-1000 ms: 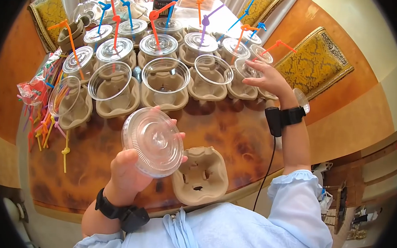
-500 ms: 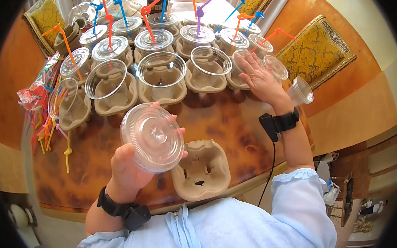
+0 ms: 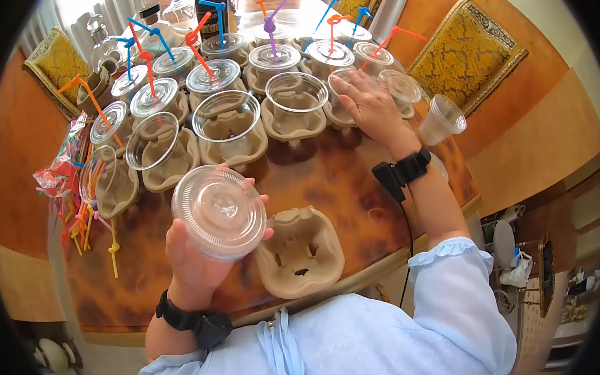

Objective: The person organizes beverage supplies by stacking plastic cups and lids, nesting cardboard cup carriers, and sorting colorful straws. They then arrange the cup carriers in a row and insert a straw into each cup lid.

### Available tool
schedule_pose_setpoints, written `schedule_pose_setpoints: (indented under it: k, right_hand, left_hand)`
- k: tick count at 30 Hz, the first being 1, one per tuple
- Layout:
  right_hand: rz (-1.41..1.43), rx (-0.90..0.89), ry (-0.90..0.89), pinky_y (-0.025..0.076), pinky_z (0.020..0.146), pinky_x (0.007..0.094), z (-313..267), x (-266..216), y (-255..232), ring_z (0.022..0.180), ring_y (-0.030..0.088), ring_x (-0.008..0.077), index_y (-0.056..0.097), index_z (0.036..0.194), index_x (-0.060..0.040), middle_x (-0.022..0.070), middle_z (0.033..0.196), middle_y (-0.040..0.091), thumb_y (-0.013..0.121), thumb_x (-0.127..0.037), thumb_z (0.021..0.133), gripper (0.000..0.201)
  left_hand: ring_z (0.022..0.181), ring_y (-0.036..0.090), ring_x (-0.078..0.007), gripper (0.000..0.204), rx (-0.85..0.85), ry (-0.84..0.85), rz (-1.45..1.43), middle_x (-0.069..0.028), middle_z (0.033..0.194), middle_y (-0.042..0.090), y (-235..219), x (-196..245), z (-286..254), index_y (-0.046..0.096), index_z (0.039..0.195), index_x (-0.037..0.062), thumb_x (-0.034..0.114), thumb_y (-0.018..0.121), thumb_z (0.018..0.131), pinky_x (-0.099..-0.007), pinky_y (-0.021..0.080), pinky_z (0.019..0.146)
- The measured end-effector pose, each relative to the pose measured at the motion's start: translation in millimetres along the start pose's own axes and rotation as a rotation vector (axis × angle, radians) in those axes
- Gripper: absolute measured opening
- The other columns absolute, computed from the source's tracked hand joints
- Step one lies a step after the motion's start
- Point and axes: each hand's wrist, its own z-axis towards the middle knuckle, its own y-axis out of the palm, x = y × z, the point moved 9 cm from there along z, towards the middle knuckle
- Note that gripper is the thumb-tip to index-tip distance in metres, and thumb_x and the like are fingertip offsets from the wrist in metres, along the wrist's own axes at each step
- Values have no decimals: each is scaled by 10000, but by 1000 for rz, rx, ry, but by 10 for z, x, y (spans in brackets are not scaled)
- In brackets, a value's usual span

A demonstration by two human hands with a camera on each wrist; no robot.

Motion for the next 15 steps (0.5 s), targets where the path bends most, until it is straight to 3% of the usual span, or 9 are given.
schedule_pose_setpoints:
  k: [2, 5, 7, 9, 11, 15]
  right_hand:
    - [-39, 41, -9, 266, 1024, 599, -20, 25, -6, 1275, 396, 344, 472, 1326, -217, 150, 1364, 442, 448, -424, 919, 457]
    - [-75, 276, 5, 297, 1017, 569, -46, -397, -662, 1240, 419, 366, 476, 1312, -123, 205, 1321, 459, 544, -437, 866, 550]
    - [436, 209, -222, 307, 1023, 518, -64, -908, -1087, 1242, 391, 378, 367, 1380, -66, 214, 1377, 382, 714, -355, 753, 772]
    - [738, -6, -459, 344, 1006, 468, -161, -1542, -1257, 1218, 398, 394, 335, 1386, -51, 237, 1368, 355, 785, -314, 665, 890]
    - [865, -150, -631, 345, 1001, 472, -275, -1977, -1240, 1214, 390, 416, 322, 1388, -64, 269, 1357, 333, 803, -311, 631, 930]
    - [982, -214, -636, 337, 1007, 476, -262, -2229, -1124, 1215, 377, 424, 315, 1393, -110, 261, 1357, 316, 853, -285, 545, 1020]
  left_hand:
    - [1261, 382, -410, 992, -23, -20, -13, -213, 1399, 322, 22, -19, -2, 183, 1434, 98, 566, 673, 709, -598, 450, 911]
    - [1270, 376, -399, 1005, -35, -34, -16, -192, 1401, 327, 14, -6, -3, 171, 1442, 115, 568, 677, 701, -599, 436, 928]
    - [1288, 348, -402, 1012, -48, -28, 2, -200, 1421, 297, 27, -12, -14, 167, 1445, 106, 595, 660, 709, -603, 415, 948]
    - [1315, 306, -402, 1010, -85, -27, 51, -215, 1450, 247, 89, -12, -35, 173, 1444, 85, 639, 623, 730, -600, 383, 984]
    - [1325, 306, -366, 1015, -2, 15, 169, -186, 1460, 247, 1, 1, -127, 176, 1449, 92, 694, 566, 731, -569, 340, 1028]
    - [1329, 317, -312, 1025, 54, 87, 253, -143, 1465, 260, -208, 4, -265, 197, 1447, 90, 765, 478, 728, -504, 293, 1078]
